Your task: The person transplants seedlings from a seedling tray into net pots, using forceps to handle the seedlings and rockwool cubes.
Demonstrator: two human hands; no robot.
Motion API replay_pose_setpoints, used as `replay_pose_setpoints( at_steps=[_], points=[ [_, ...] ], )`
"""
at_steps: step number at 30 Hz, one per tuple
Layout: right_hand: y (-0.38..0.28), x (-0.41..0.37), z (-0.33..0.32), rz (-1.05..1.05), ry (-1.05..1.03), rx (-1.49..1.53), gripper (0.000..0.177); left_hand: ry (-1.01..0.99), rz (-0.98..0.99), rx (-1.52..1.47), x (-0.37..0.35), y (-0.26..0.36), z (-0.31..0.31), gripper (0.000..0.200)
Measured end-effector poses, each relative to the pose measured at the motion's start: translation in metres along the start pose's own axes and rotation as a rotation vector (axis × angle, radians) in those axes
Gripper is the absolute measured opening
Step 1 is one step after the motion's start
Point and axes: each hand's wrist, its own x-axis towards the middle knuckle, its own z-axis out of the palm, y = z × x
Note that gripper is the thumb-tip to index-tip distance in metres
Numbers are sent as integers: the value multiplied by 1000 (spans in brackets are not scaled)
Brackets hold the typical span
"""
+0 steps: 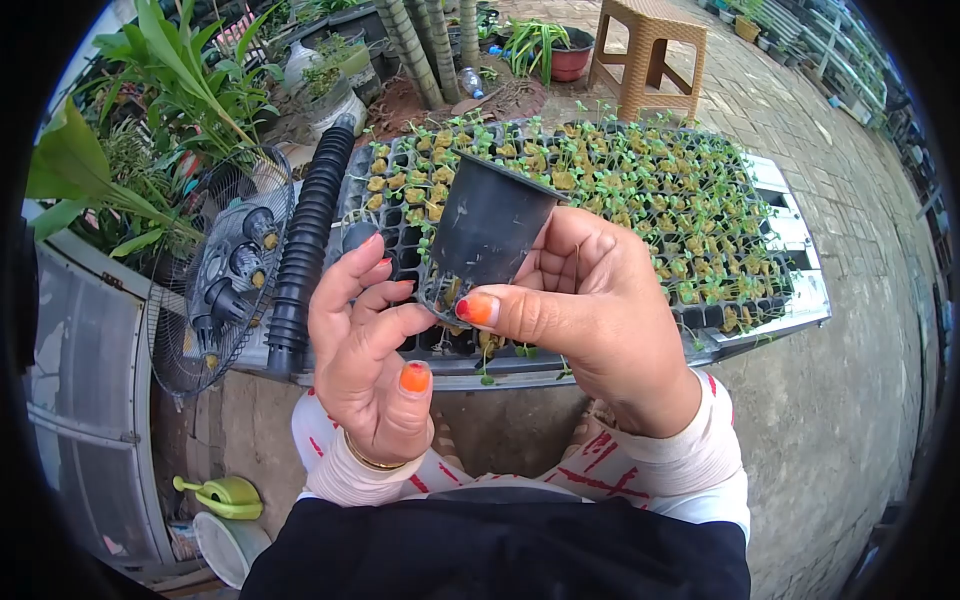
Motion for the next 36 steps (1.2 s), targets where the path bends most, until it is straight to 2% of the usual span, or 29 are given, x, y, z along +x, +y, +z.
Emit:
replay_pose_setpoints(
  at_steps=[6,9,10,13,16,22,24,26,28,30,32,36],
  points=[
    [-2,2,-5,-1,12,-37,38,-21,16,75,2,1,-1,36],
    [-5,0,2,-24,32,-13,40,-21,-159,-271,6,-3,-6,37],
    [-5,0,1,-25,32,-12,40,-21,-158,-271,6,-3,-8,37],
    [-3,0,-1,-15,0,-33,42,37,-402,-523,9,0,-10,31],
    [-2,0,0,-53,-61,-28,45,-39,-446,-581,12,-1,-13,30],
    [-7,-8,8,-42,-91,-124,51,-71,-406,-465,13,-6,-19,39],
    [-2,-9,7,-244,-101,-346,48,-91,-361,-417,15,-9,-24,44],
    [-2,-8,7,-301,-93,-423,44,-114,-314,-370,17,-9,-26,51],
    [-6,-5,9,-582,-138,-918,43,-138,-257,-380,17,-6,-27,61],
    [-1,-5,11,-612,-94,-971,44,-116,-296,-420,17,2,-26,66],
    [7,-2,12,-765,-49,-1060,45,-125,-250,-325,17,5,-25,64],
    [16,-5,15,-730,9,-1037,47,-125,-135,-243,15,3,-17,61]
  ],
)
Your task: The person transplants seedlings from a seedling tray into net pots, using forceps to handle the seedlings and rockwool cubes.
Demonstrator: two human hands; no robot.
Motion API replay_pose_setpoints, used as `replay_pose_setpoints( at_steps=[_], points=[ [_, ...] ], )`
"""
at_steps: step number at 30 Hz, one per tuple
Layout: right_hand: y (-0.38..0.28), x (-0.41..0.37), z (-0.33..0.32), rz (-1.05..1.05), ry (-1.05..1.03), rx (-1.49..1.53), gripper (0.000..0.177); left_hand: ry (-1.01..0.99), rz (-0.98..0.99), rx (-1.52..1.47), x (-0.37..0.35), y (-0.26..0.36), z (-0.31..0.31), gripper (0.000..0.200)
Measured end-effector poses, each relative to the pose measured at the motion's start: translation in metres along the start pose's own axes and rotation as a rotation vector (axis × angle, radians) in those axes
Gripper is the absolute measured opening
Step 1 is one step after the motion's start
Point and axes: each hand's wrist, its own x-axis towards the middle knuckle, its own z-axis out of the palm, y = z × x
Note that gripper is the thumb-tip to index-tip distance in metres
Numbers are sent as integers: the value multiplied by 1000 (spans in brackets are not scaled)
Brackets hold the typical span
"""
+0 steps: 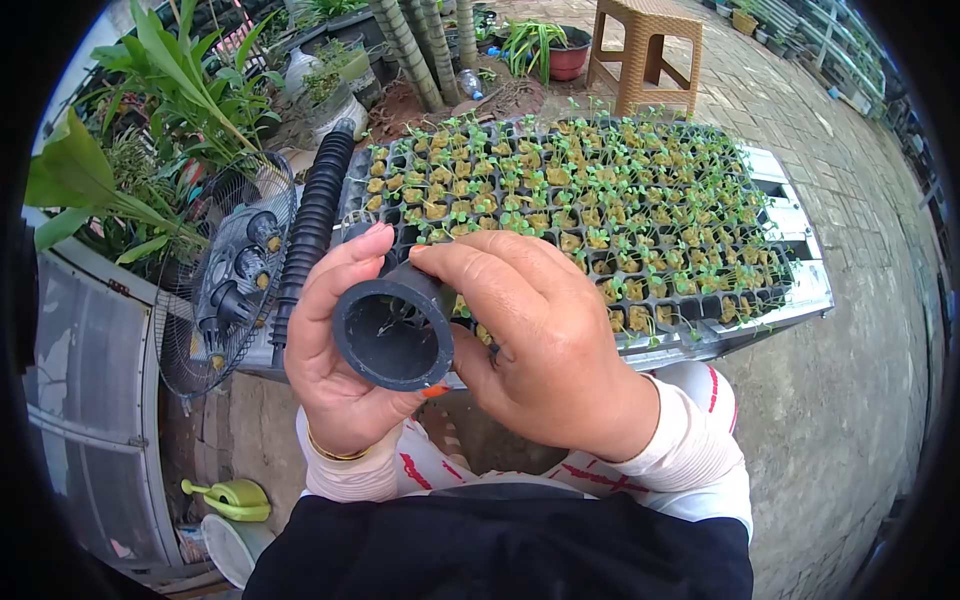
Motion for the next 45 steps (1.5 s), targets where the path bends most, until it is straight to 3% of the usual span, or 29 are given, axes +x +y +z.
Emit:
replay_pose_setpoints(
  at_steps=[2,7,13,22,26,28,32,35,38,45],
  points=[
    [2,-1,2,-16,-1,-4,48,14,133,61,1,-4,4,60],
    [0,0,-1,-19,-44,-2,51,76,140,91,-3,-7,10,57],
    [-2,8,-17,57,-182,56,53,397,-312,-476,0,5,5,68],
    [1,1,3,37,-146,111,44,285,-384,-575,-1,1,10,68],
    [1,4,-5,121,-149,152,41,250,-483,-676,3,8,7,51],
    [-2,7,-12,526,-195,490,41,279,-521,-742,3,4,2,45],
    [6,2,-13,443,3,598,36,327,-591,-904,6,2,0,34],
    [2,3,-15,330,-170,376,34,319,-583,-911,4,0,1,32],
    [1,0,-9,258,-153,227,32,307,-576,-928,2,-2,3,33],
    [4,-7,8,492,44,475,14,308,-575,-924,0,-4,6,33]
  ],
)
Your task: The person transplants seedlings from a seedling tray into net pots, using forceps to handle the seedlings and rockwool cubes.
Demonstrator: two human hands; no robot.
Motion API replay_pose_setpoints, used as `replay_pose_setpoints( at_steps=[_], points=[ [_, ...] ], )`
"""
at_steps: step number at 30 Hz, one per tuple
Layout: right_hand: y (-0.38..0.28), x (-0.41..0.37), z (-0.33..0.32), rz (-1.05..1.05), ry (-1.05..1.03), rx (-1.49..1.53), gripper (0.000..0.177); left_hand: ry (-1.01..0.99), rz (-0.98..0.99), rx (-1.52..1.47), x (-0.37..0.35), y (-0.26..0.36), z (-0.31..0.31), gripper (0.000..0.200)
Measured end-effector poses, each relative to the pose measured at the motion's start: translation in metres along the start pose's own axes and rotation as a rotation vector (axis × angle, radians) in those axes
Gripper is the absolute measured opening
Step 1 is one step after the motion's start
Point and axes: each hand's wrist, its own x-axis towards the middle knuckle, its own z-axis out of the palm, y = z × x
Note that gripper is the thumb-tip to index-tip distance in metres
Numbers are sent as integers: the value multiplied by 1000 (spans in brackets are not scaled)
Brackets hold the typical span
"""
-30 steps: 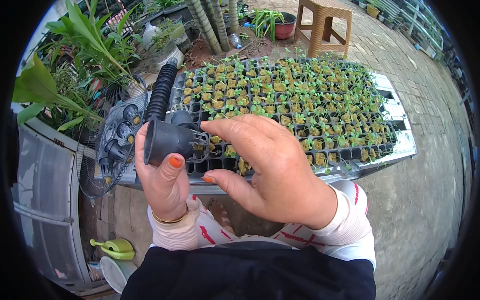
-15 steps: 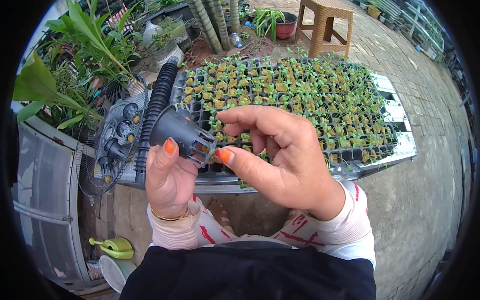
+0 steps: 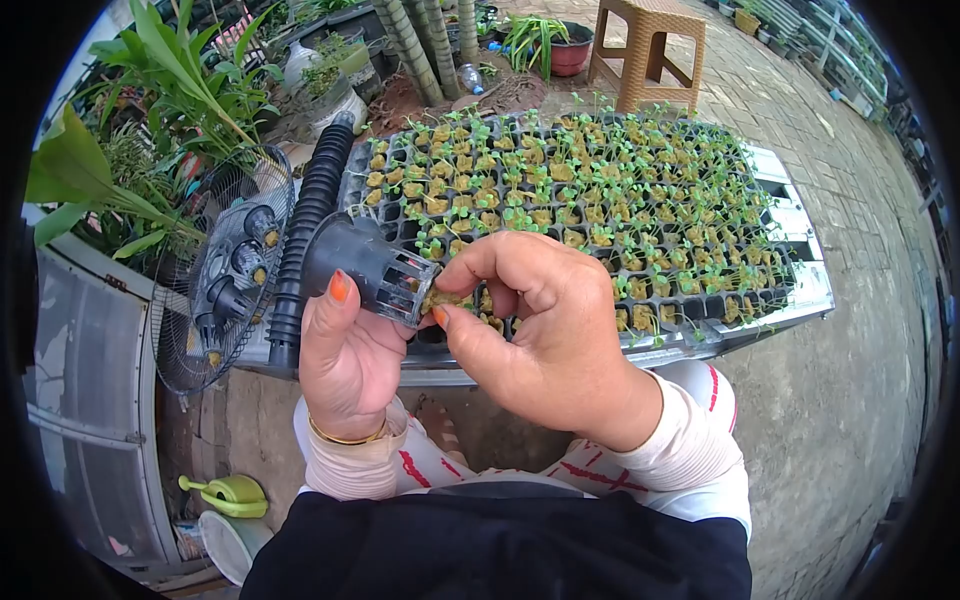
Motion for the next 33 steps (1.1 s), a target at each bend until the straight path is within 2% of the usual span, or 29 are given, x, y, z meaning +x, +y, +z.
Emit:
replay_pose_setpoints(
  at_steps=[3,18,22,24,25,27,29,31,32,33],
  points=[
    [0,0,1,16,15,72,11,-8,9,-4,-1,0,1,34],
    [6,2,3,-4,93,37,8,46,61,90,-4,-8,7,36],
    [3,2,-3,-41,18,23,6,-27,67,79,-2,-8,-3,40],
    [-8,3,-7,126,-70,196,7,-85,66,86,1,-7,-10,44],
    [-10,4,-9,125,-71,196,7,-116,46,31,2,-6,-12,43],
    [-12,5,-15,78,-88,172,11,-146,28,-23,3,-4,-10,42],
    [-8,8,-16,25,-85,81,14,-29,-5,-103,3,1,-2,30],
    [-3,11,-14,-265,-108,-75,20,-28,5,-100,3,0,-4,30],
    [-3,13,-15,-265,-108,-75,20,-26,19,-97,4,0,-4,30],
    [-4,14,-15,-381,-158,-167,22,-25,19,-96,4,0,-4,30]
  ],
)
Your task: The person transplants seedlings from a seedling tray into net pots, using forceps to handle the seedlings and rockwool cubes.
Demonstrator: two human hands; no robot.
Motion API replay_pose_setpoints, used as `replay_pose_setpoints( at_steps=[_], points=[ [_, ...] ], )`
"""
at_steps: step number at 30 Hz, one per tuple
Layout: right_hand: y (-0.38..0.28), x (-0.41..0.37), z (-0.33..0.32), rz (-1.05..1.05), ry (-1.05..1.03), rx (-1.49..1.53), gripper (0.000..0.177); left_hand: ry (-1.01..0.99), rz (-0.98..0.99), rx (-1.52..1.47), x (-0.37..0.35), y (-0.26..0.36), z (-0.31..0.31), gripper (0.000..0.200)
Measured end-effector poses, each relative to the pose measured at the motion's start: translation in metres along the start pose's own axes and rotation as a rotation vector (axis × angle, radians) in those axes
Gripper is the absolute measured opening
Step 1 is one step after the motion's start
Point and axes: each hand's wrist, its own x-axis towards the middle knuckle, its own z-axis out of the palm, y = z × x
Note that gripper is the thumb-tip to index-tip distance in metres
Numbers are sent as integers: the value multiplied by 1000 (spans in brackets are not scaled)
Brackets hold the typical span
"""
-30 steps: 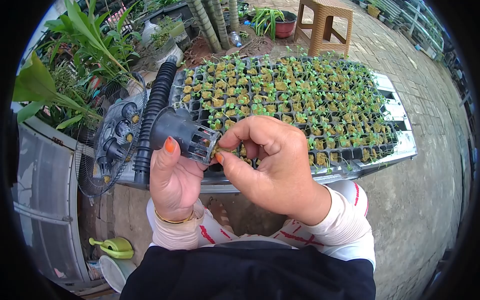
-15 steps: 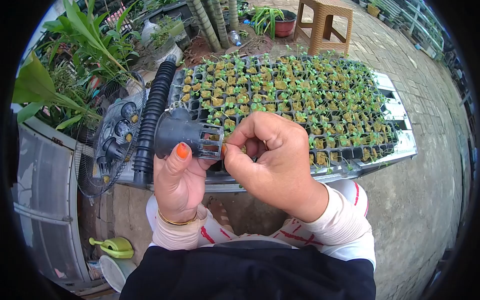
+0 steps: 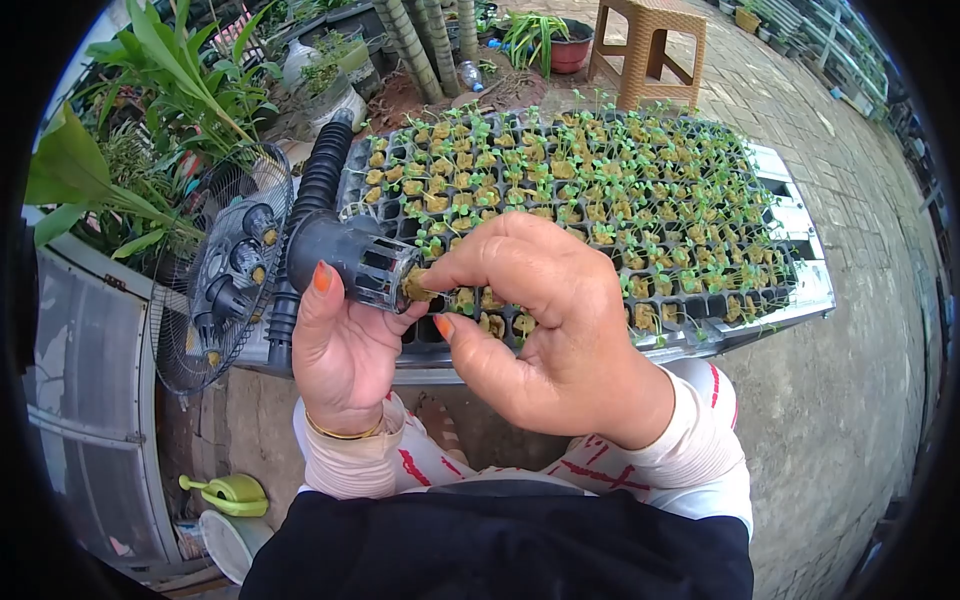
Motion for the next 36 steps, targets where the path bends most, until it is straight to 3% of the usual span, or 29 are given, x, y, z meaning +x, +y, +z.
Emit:
replay_pose_setpoints(
  at_steps=[2,4,10,14,18,22,24,26,30,36],
  points=[
    [-1,1,2,-114,-60,-90,24,-4,-2,3,0,0,0,30],
    [-4,1,9,-190,38,-243,26,-23,-7,-1,0,-1,-2,30],
    [-9,0,11,-227,18,-436,25,-12,-5,7,-1,-2,2,29],
    [-4,-2,11,-271,23,-479,28,-20,-1,46,-1,-2,5,29],
    [-1,1,2,-183,-20,-313,24,-11,35,63,-1,-2,5,34],
    [-10,0,-9,60,-61,-180,29,27,181,287,-5,-1,5,49],
    [-8,-1,-10,14,-46,-172,35,10,223,376,-5,-2,4,54],
    [-15,2,-12,18,-61,-182,40,-144,445,709,-2,-3,-1,59],
    [-19,3,-14,-15,-116,-211,44,-225,625,1055,-1,2,-1,62],
    [-16,1,-6,-55,-127,-204,51,-205,622,1166,-3,1,2,59]
  ],
)
